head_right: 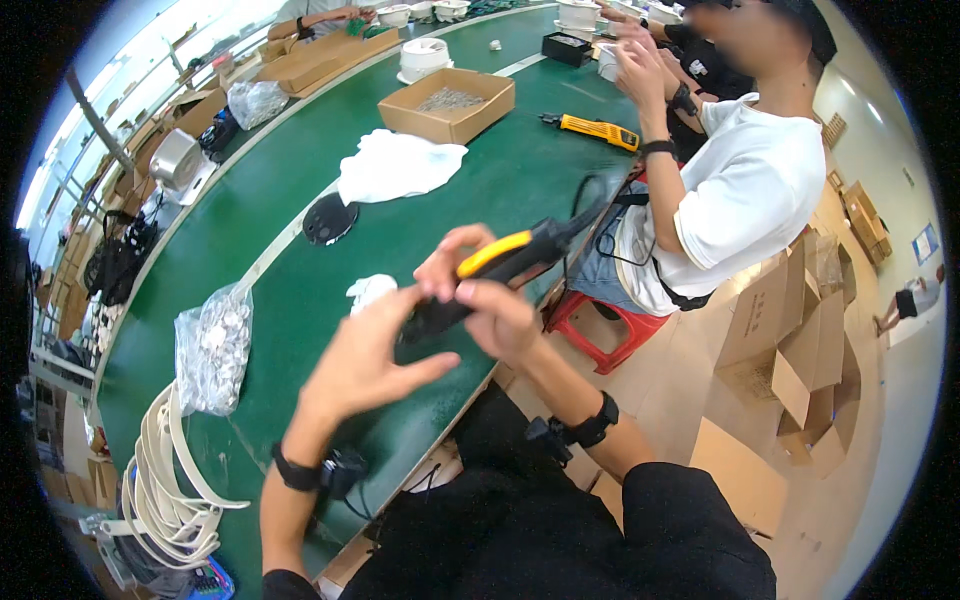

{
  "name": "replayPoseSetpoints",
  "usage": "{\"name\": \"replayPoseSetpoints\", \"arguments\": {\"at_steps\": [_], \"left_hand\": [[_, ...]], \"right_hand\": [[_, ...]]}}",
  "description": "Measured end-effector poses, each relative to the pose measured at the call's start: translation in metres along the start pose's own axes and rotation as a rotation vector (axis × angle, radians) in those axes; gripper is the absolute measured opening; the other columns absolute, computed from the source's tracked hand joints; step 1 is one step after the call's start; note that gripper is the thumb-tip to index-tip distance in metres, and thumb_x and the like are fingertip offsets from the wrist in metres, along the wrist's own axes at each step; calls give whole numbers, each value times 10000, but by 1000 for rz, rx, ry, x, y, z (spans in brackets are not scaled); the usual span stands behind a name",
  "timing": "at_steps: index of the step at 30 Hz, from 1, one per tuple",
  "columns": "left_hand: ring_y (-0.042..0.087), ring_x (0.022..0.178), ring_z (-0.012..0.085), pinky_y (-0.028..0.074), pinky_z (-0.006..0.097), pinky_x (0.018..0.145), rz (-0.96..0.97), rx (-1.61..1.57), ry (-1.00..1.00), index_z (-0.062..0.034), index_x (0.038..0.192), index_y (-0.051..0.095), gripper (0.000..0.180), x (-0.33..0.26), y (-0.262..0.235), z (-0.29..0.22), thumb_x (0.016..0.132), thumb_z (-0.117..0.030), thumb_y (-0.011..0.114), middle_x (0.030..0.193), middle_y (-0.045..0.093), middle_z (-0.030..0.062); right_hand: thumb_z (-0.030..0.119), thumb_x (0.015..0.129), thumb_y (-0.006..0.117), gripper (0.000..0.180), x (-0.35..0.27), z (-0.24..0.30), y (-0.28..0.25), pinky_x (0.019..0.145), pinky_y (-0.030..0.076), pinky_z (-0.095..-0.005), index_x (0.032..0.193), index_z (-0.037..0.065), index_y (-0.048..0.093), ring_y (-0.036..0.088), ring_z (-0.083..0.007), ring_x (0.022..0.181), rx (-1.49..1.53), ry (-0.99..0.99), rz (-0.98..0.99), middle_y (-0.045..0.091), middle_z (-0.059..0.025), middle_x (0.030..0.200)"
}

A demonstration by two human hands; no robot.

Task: The person uses a power drill to fasten screws into a white plastic housing on a green workbench. They then wipe the surface with a cloth and proceed to assemble multiple units of a small white appliance, attaching handles and placing them into cardboard boxes.

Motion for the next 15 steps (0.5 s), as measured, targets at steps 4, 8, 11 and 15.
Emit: {"name": "replayPoseSetpoints", "arguments": {"at_steps": [4, 8, 11, 15], "left_hand": [[651, 784, 365, 514, 430, 690, -66, 40, 35, -23, 1206, 604, 518, -3, 13, -8, 777, -242, 793, 905, 667, 186], [676, 873, 310, 543, 406, 749, -234, 332, 201, -44, 1136, 634, 408, 12, -3, -4, 756, -132, 753, 974, 680, 144], [668, 968, 284, 553, 387, 830, -202, 520, 363, -51, 1121, 633, 356, 39, -7, 7, 769, -82, 664, 1056, 664, 113], [675, 1000, 255, 567, 347, 820, -188, 590, 538, -91, 1087, 665, 370, 72, 4, 14, 720, -63, 695, 1048, 679, 56]], "right_hand": [[181, 869, 700, 689, -15, 24, 8, 1073, 403, -384, 1456, 22, 378, 521, -221, 1238, -548, 242, -18, 563, -130, 1272], [203, 814, 787, 359, -59, 82, -10, 888, 530, -390, 1119, 44, 684, 642, -303, 1021, -1579, 526, 393, 659, -138, 1061], [221, 784, 802, 323, -55, 146, 34, 789, 549, -405, 1031, 42, 696, 648, -329, 909, -1427, -6, 510, 672, -103, 945], [337, 816, 796, 573, -23, 126, -7, 728, 531, -371, 1215, -31, 612, 640, -266, 832, -1896, 14, 227, 668, -139, 905]]}}
Point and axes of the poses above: each hand's wrist, its own x-axis towards the middle knuckle, its own y-axis out of the palm, z = x × y, the point moved 4 cm from there along x, towards the middle knuckle
